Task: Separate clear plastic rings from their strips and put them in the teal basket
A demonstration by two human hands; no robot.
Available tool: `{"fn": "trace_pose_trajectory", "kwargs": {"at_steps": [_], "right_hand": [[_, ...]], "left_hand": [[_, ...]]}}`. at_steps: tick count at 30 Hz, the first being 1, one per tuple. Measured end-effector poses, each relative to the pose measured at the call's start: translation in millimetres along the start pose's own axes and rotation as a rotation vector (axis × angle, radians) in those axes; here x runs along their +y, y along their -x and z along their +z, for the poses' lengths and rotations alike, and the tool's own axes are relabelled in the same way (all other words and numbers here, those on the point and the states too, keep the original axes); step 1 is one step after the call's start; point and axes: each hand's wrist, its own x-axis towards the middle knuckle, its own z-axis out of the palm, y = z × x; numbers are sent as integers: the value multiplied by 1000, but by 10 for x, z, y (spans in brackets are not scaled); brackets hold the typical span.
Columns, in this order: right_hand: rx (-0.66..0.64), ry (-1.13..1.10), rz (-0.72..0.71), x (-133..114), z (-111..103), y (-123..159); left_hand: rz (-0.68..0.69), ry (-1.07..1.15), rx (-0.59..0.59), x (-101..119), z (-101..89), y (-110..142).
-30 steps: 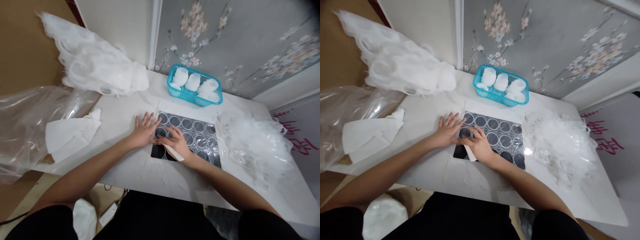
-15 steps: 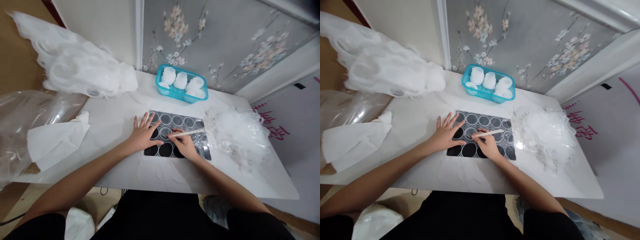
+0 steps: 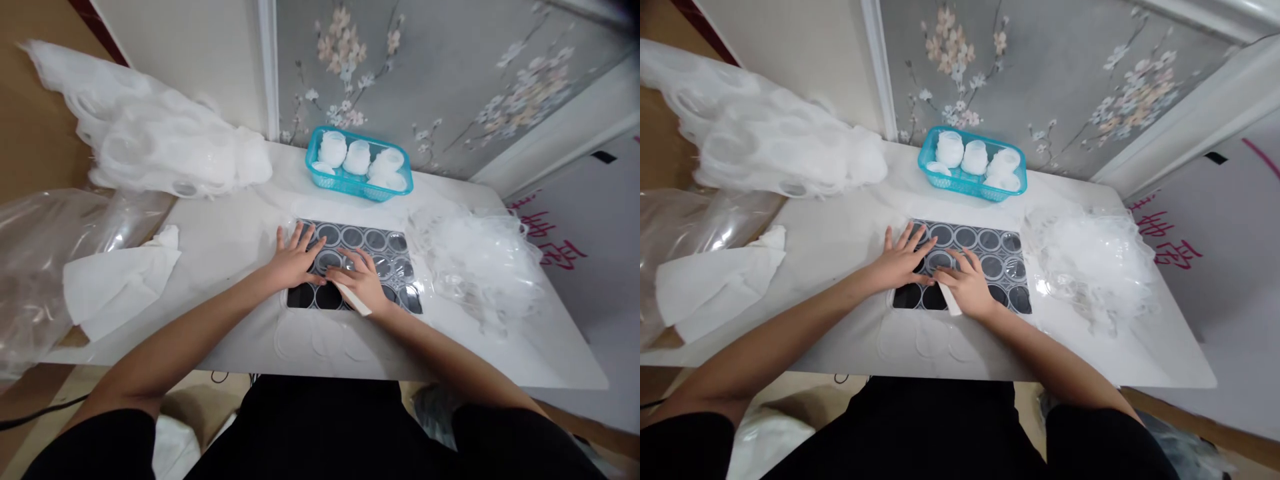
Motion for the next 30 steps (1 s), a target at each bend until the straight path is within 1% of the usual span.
{"fn": "trace_pose_trajectory", "kwargs": {"at_steps": [1, 2, 3, 5, 6, 7, 8, 10, 13, 16, 18, 21, 23, 26, 28, 30], "right_hand": [[15, 42, -3, 43, -15, -52], [69, 57, 43, 102, -43, -112], [169, 51, 131, 170, -83, -174], [411, -2, 323, 305, -201, -266], [497, -34, 387, 357, -270, -285], [538, -63, 419, 392, -339, -282], [540, -86, 426, 406, -401, -260], [483, -138, 418, 384, -491, -173], [397, -300, 466, 298, -526, -25], [327, -501, 579, 248, -487, 61], [286, -617, 637, 242, -437, 82], [234, -726, 617, 243, -331, 101], [223, -712, 558, 241, -254, 122], [198, -628, 464, 239, -170, 156], [161, -584, 427, 243, -147, 170], [143, -563, 429, 250, -140, 176]], "left_hand": [[0, -2, -20, 10, -18, -8], [-2, -3, -38, 18, -35, -15], [-7, -5, -54, 24, -52, -21], [-9, -13, -71, 24, -80, -33], [-4, -18, -74, 19, -90, -40], [2, -20, -76, 11, -97, -47], [6, -20, -78, 2, -101, -55], [10, -11, -69, -12, -104, -72], [37, 18, -11, -8, -104, -93], [123, 65, 80, 10, -109, -125], [193, 74, 112, 9, -117, -161], [294, 46, 126, -19, -131, -225], [351, 27, 160, -43, -131, -262], [394, 47, 253, -70, -109, -305], [390, 125, 315, -89, -86, -333], [327, 277, 384, -120, -67, -368]]}}
